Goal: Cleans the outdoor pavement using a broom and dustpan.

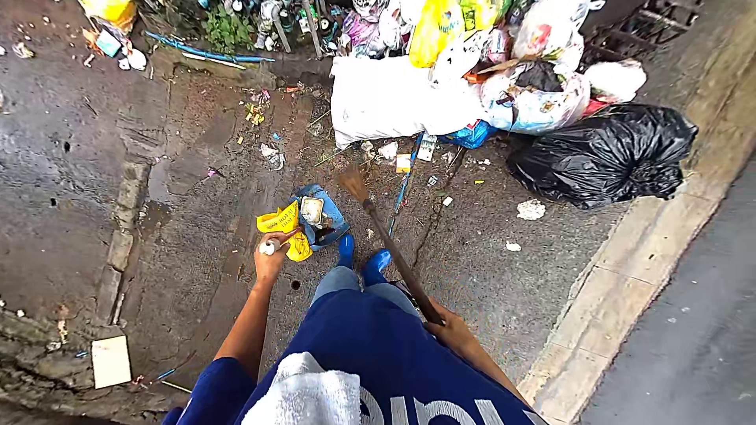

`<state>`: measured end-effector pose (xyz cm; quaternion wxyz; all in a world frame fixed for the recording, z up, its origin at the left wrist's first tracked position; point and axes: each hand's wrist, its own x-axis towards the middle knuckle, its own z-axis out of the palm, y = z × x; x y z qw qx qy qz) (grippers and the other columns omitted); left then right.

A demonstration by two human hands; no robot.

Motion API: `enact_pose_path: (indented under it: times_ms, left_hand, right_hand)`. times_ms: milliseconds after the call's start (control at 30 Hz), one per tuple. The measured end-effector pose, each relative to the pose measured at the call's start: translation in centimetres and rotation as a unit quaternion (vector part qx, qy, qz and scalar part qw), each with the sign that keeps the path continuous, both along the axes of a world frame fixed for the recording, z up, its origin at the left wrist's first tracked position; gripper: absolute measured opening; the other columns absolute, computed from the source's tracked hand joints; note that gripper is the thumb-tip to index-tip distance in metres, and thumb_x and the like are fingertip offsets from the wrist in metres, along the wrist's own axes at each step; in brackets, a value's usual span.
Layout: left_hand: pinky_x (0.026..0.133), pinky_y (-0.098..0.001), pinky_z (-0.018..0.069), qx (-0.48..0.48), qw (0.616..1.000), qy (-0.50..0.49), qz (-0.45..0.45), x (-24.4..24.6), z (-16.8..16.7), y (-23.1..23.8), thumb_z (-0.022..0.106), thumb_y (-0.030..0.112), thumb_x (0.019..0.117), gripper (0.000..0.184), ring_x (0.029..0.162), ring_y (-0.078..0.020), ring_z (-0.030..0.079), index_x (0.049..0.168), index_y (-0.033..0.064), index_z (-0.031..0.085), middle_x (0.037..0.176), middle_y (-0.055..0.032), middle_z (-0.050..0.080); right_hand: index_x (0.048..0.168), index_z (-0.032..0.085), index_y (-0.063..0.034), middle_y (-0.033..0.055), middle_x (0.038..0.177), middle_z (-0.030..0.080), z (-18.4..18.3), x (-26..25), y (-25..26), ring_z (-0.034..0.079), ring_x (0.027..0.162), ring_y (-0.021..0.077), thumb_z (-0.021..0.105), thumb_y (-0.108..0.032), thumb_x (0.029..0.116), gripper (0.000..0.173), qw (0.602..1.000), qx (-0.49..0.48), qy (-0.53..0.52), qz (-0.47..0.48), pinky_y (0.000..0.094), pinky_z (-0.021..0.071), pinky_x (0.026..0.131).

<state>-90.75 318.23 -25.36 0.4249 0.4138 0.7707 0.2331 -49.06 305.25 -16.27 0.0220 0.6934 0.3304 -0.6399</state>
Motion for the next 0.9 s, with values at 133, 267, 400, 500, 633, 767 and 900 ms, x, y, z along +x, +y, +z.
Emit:
enact_pose_path:
  times_ms: [133, 267, 400, 500, 633, 767, 900]
  left_hand:
    - [0.105, -0.0519, 0.047, -0.008, 0.999, 0.005, -0.038, -0.4, -1.0, 0.0, 0.069, -0.004, 0.0912, 0.026, 0.116, -0.034, 0.064, 0.117, -0.0075, 0.066, 0.12, -0.0242, 0.068]
    - [0.103, -0.0517, 0.0478, 0.002, 0.999, -0.013, -0.036, -1.3, -0.2, 0.6, 0.068, -0.003, 0.0928, 0.025, 0.114, -0.0327, 0.064, 0.118, -0.0058, 0.065, 0.121, -0.0226, 0.067]
    - [0.105, -0.0503, 0.0468, -0.017, 0.999, -0.03, -0.031, -1.1, 0.0, 0.9, 0.067, -0.003, 0.093, 0.028, 0.118, -0.0321, 0.063, 0.121, -0.0064, 0.065, 0.125, -0.023, 0.066]
    - [0.103, -0.0517, 0.0474, -0.042, 0.998, -0.017, -0.05, -0.5, 0.6, 2.1, 0.067, -0.003, 0.0937, 0.028, 0.117, -0.033, 0.063, 0.122, -0.0044, 0.064, 0.123, -0.0231, 0.066]
    - [0.1, -0.0528, 0.0483, -0.029, 0.998, -0.018, -0.05, -0.9, 0.8, 2.8, 0.067, -0.003, 0.0939, 0.029, 0.114, -0.0333, 0.064, 0.123, -0.0033, 0.061, 0.122, -0.0229, 0.066]
    - [0.102, -0.0553, 0.0475, -0.037, 0.998, -0.007, -0.051, -0.9, 0.8, 3.1, 0.067, -0.002, 0.0944, 0.036, 0.116, -0.0367, 0.063, 0.129, -0.0025, 0.056, 0.124, -0.0247, 0.065]
    - [0.103, -0.0555, 0.0482, -0.062, 0.992, 0.015, -0.105, -0.5, -0.6, 4.0, 0.067, 0.005, 0.0961, 0.046, 0.118, -0.038, 0.063, 0.138, -0.0028, 0.05, 0.127, -0.0261, 0.064]
  right_hand:
    - [0.152, 0.048, -0.0047, 0.0258, 0.136, 0.062, -8.3, -0.5, 7.1, 0.061, 0.125, 0.0363, 0.07, -0.007, 0.0934, 0.063, 0.999, -0.021, -0.012, 0.044, 0.0547, 0.0475, 0.108]
    - [0.154, 0.044, -0.0018, 0.0242, 0.139, 0.06, -6.7, 1.4, 6.6, 0.062, 0.12, 0.0292, 0.067, -0.008, 0.0983, 0.06, 0.994, 0.008, -0.059, -0.094, 0.0466, 0.049, 0.102]
    - [0.159, 0.037, -0.0021, 0.0251, 0.144, 0.058, 1.7, -1.6, 1.7, 0.063, 0.126, 0.0285, 0.067, -0.006, 0.0976, 0.068, 0.996, 0.016, -0.029, -0.083, 0.0438, 0.0491, 0.108]
    - [0.157, 0.042, -0.0033, 0.0221, 0.143, 0.06, 0.4, -2.4, 2.1, 0.062, 0.129, 0.0259, 0.067, -0.008, 0.098, 0.064, 1.0, -0.003, 0.013, 0.002, 0.0423, 0.0472, 0.112]
    - [0.153, 0.049, -0.007, 0.0271, 0.131, 0.064, -5.0, 2.0, 6.6, 0.063, 0.119, 0.0394, 0.067, -0.009, 0.0964, 0.059, 0.993, -0.042, -0.098, 0.056, 0.0584, 0.0478, 0.103]
    - [0.159, 0.039, -0.0061, 0.0253, 0.146, 0.056, -0.6, 3.7, 5.9, 0.057, 0.133, 0.0366, 0.068, -0.011, 0.0981, 0.067, 0.986, -0.01, -0.164, -0.029, 0.054, 0.043, 0.112]
    - [0.157, 0.043, -0.0061, 0.0226, 0.142, 0.061, 4.9, -1.0, 1.8, 0.062, 0.128, 0.0317, 0.068, -0.01, 0.0977, 0.065, 0.998, 0.001, -0.064, -0.016, 0.0499, 0.0468, 0.112]
